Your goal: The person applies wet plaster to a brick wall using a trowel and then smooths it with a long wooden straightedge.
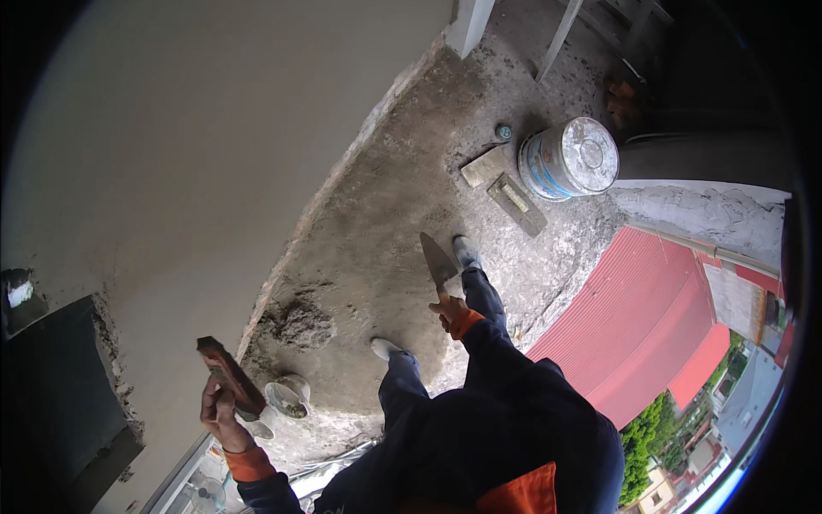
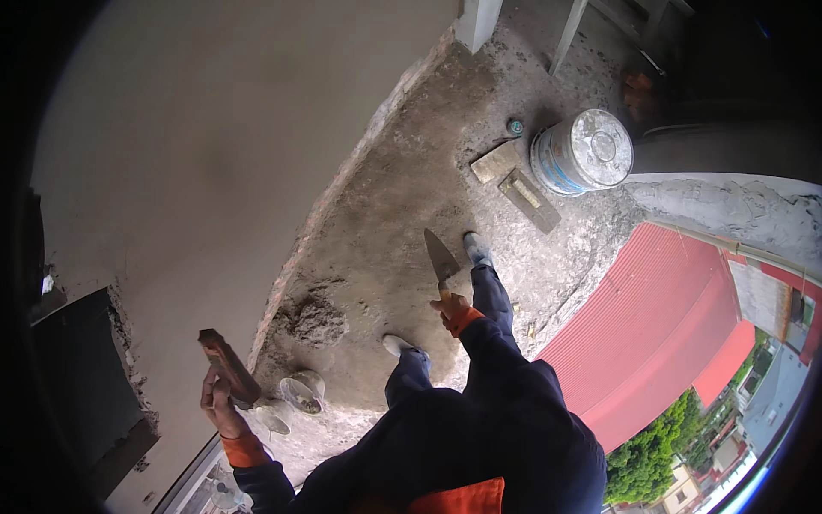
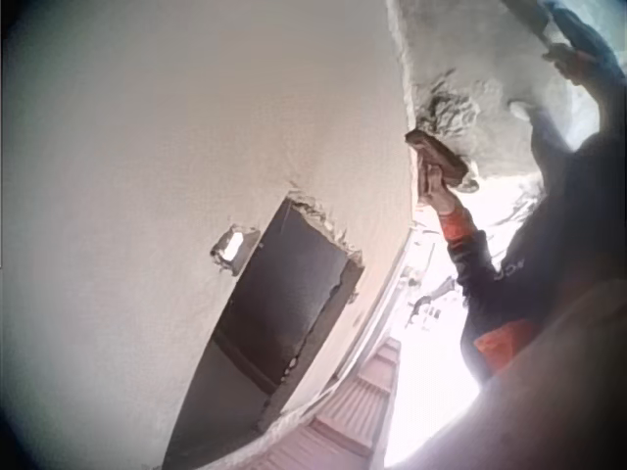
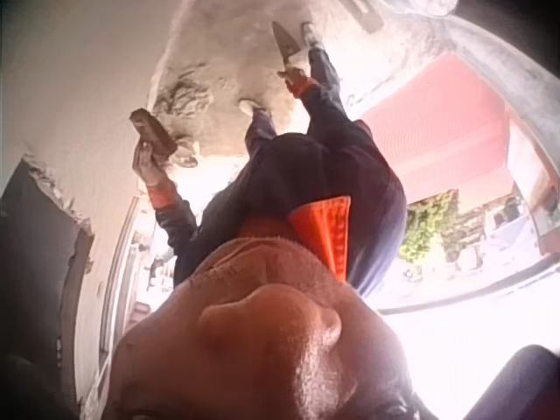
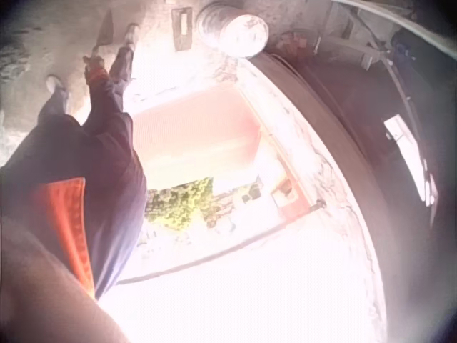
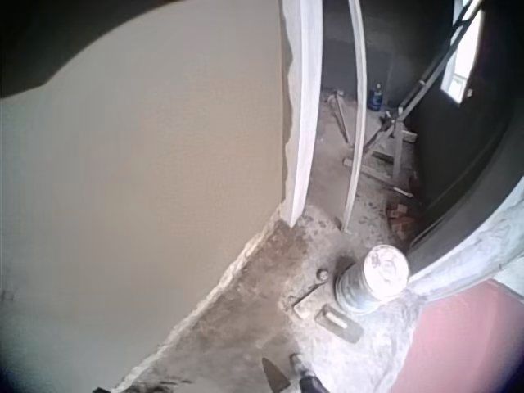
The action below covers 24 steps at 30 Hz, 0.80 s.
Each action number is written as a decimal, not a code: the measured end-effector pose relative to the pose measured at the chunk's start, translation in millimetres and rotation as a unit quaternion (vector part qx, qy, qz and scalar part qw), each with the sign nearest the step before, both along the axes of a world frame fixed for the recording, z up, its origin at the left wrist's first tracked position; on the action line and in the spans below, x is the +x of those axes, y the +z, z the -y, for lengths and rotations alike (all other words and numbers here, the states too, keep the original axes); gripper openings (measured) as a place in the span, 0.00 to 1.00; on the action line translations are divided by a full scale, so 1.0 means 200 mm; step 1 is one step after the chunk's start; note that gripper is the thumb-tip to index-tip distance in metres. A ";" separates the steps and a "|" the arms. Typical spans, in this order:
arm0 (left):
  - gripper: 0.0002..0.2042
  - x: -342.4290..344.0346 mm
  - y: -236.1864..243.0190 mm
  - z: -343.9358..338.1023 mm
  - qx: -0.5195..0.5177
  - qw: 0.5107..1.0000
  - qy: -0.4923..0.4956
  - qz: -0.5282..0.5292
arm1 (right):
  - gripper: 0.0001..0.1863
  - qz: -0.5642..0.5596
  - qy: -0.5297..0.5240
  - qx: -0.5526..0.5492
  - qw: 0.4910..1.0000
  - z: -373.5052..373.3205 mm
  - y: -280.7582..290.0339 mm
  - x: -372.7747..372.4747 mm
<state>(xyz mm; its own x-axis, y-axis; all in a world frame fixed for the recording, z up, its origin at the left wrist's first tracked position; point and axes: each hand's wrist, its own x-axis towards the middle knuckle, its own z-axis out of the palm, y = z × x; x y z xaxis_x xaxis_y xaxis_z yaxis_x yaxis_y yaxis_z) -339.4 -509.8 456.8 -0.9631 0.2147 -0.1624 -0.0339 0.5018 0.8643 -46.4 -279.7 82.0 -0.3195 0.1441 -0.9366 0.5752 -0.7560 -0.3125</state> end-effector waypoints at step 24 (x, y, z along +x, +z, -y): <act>0.24 0.47 -3.10 -1.88 0.014 0.823 -0.091 0.561 | 0.31 0.241 0.293 0.517 0.767 -1.69 -1.59 0.52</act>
